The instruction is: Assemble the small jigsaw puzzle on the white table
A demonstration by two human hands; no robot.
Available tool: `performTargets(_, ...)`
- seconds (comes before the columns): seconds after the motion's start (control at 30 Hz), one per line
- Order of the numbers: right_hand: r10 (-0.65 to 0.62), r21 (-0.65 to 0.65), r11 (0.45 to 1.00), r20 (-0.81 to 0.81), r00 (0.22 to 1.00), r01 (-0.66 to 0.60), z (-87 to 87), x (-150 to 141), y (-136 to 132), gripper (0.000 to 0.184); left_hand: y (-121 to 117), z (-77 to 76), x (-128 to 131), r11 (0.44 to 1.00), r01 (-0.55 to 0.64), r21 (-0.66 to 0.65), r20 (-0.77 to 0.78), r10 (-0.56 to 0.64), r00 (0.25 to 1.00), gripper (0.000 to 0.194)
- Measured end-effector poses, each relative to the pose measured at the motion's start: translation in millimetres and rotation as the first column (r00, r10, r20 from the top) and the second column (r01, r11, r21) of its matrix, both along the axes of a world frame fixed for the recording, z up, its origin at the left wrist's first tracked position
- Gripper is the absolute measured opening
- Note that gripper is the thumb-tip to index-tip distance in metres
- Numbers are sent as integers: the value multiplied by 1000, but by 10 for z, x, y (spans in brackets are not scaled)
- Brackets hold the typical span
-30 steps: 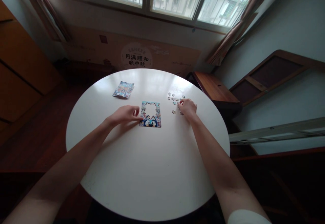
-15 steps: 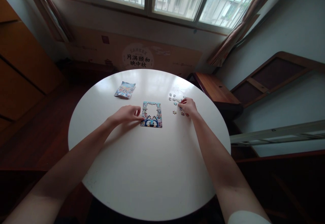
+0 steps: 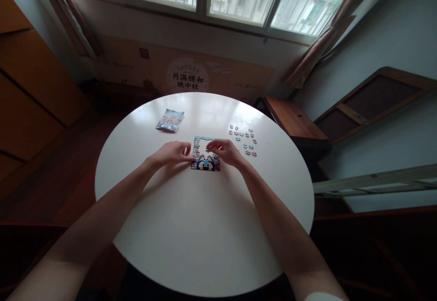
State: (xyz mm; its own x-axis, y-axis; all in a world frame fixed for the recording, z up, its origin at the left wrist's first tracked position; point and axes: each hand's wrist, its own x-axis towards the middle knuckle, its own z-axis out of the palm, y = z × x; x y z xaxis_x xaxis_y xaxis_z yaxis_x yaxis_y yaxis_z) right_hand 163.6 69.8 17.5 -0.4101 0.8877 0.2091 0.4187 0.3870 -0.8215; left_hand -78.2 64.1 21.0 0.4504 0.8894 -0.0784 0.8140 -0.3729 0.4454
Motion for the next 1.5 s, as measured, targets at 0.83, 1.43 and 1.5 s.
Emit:
performTargets(0.83, -117, 248, 967, 266, 957, 49, -228, -49, -150, 9, -18, 20, 8, 1000, -7, 9, -14, 7, 1000, 43)
performTargets(1.43, -84, 244, 970, 303, 949, 8, -172, -48, -166, 8, -4, -17, -10, 1000, -2, 10, -6, 2, 1000, 45)
performTargets(1.5, -103, 250, 968, 278, 955, 32, -140, -28, -161, 7, -7, -13, -10, 1000, 2, 8, -4, -2, 1000, 44)
